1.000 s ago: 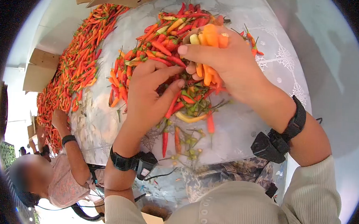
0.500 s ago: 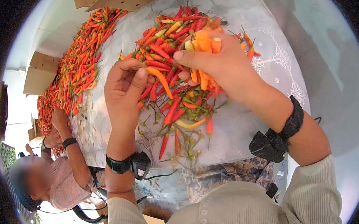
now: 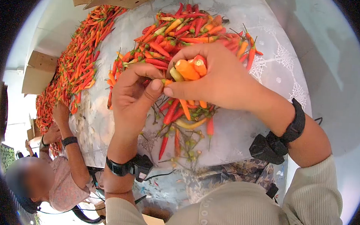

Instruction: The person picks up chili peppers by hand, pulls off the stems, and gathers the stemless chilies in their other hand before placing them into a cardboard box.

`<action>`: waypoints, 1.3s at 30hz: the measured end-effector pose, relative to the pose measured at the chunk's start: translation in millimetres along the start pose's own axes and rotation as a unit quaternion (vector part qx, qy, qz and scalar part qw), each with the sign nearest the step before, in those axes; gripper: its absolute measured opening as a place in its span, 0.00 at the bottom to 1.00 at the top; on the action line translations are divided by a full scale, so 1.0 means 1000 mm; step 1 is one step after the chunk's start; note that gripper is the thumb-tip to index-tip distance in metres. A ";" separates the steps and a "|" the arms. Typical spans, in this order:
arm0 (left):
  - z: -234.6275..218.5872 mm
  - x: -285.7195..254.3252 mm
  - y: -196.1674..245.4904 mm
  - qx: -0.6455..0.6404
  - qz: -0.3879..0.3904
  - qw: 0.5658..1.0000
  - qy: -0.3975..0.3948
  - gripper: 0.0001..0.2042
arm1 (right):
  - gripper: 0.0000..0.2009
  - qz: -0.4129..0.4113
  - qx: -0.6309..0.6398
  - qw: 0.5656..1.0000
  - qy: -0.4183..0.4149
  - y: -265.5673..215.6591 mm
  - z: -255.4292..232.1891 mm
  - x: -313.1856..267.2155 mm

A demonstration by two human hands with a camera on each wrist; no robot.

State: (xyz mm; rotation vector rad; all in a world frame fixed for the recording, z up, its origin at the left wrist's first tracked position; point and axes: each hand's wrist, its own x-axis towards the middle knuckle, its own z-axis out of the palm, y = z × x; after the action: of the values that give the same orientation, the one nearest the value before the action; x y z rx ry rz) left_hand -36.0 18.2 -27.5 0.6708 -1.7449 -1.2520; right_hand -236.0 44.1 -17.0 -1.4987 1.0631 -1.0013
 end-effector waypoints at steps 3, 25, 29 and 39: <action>-0.005 0.002 0.002 0.014 0.004 1.000 -0.027 0.05 | 0.13 -0.002 0.019 0.999 -0.031 -0.002 0.001 -0.002; -0.008 0.002 0.009 -0.003 -0.013 0.999 -0.031 0.06 | 0.11 -0.067 0.021 0.997 -0.041 0.001 0.000 -0.002; -0.006 -0.001 0.009 0.098 0.003 0.995 -0.027 0.07 | 0.11 -0.052 0.021 0.998 -0.027 -0.003 0.000 -0.004; -0.010 0.002 0.011 0.053 -0.017 0.996 -0.065 0.05 | 0.12 -0.035 -0.024 0.999 -0.025 -0.002 0.003 -0.005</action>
State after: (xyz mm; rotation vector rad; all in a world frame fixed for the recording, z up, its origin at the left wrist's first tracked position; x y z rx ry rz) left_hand -27.7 16.2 -15.4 0.6956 -1.9244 -1.2571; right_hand -234.4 50.3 -16.0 -1.6014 1.0127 -0.9875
